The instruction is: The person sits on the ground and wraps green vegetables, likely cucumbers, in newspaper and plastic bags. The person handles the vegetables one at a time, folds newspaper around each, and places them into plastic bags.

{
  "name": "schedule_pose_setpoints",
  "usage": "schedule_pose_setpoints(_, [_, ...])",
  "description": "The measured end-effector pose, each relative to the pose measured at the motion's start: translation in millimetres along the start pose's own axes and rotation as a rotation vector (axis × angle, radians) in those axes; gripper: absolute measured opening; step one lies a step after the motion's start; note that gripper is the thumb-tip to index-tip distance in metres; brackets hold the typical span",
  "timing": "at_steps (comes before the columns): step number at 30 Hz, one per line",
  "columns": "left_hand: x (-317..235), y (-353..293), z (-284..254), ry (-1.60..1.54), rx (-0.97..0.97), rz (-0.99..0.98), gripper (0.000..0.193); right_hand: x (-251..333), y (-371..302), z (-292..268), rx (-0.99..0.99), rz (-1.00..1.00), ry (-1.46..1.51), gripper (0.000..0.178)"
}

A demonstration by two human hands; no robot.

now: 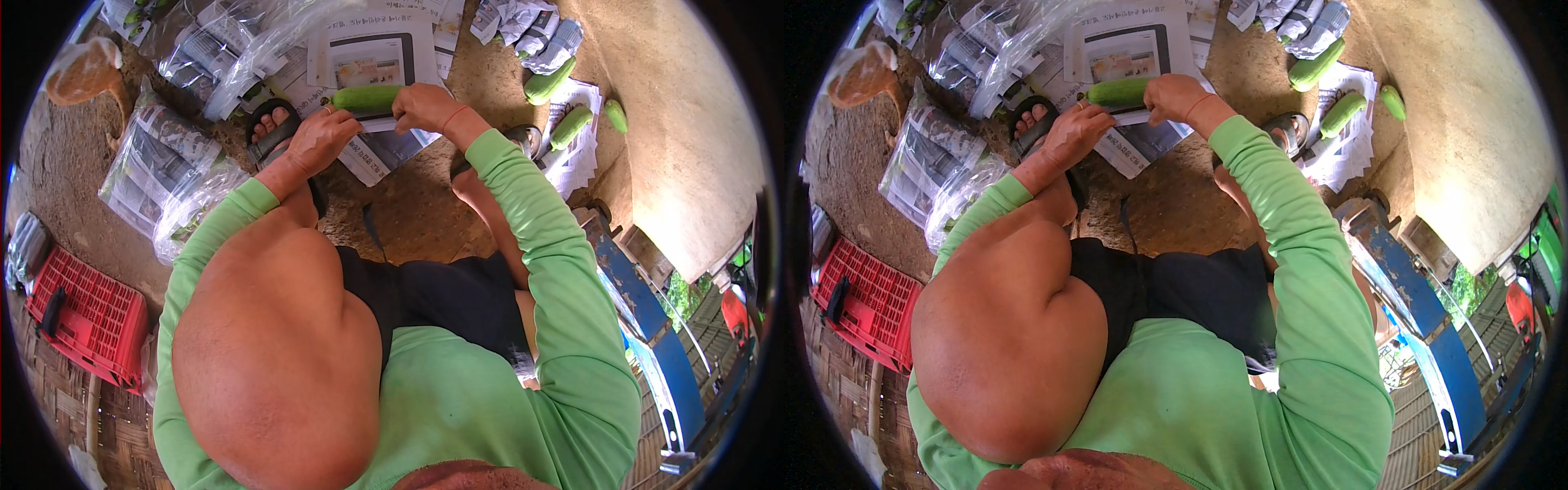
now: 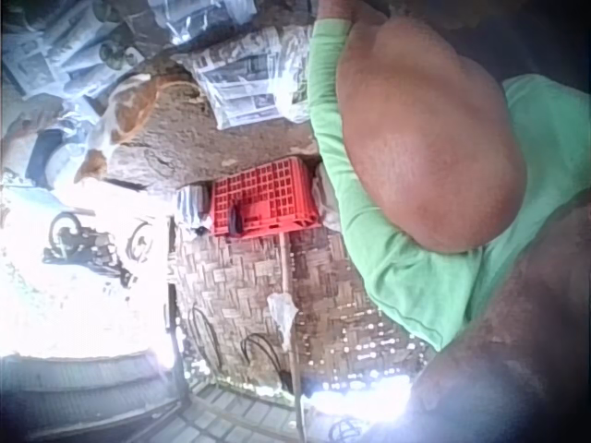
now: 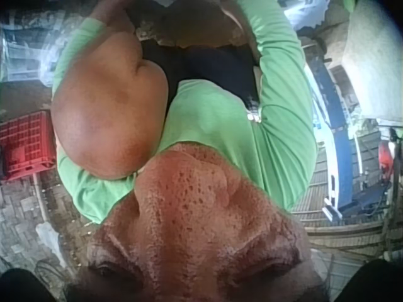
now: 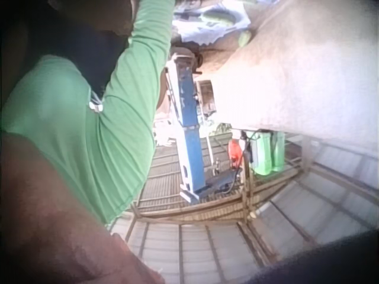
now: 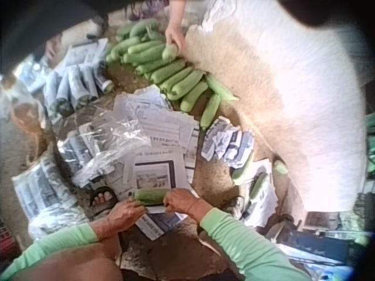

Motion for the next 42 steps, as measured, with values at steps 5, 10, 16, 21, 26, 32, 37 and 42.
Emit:
schedule_pose_setpoints(5, [-1.5,0.9,-1.0,0.004,0.001,0.002,0.015,0.1,1.0,0.5,0.016,0.030,-0.006,0.029])
schedule_pose_setpoints(10, [-0.5,-0.3,-0.5,0.006,-0.004,0.012,0.016,1.2,0.6,-0.4,0.004,0.022,0.001,0.030])
schedule_pose_setpoints(16, [-0.6,0.0,-0.7,0.012,-0.007,0.015,0.016,0.7,-1.5,2.3,-0.054,-0.008,-0.011,0.019])
schedule_pose_setpoints(21, [2.0,-1.6,0.7,-0.024,0.011,-0.066,0.027,-0.2,-4.6,16.2,-0.177,-0.023,-0.015,0.013])
schedule_pose_setpoints(26, [11.0,-8.5,-13.5,-0.253,-0.256,-0.451,0.054,-5.1,-20.4,28.4,-0.437,-0.164,-0.031,0.010])
schedule_pose_setpoints(32, [32.3,-11.4,-10.2,-0.402,-0.221,-0.623,0.056,5.1,-30.3,18.0,-0.609,-0.227,-0.122,0.007])
schedule_pose_setpoints(37, [31.6,-3.7,-11.2,-0.398,-0.173,-0.584,0.049,-0.3,-17.9,7.1,-0.685,-0.211,-0.160,0.008])
schedule_pose_setpoints(42, [21.6,12.8,-14.6,-0.357,-0.234,-0.502,0.040,-1.8,-10.1,6.7,-0.695,-0.257,-0.175,0.011])
Point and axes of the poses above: each hand's wrist, its own y-axis towards the middle knuckle, its own z-axis out of the palm, x = y × z, the point moved 2 cm from there along y, towards the middle knuckle, and after that the axes turned 8 degrees about z, right-handed, at the moved point
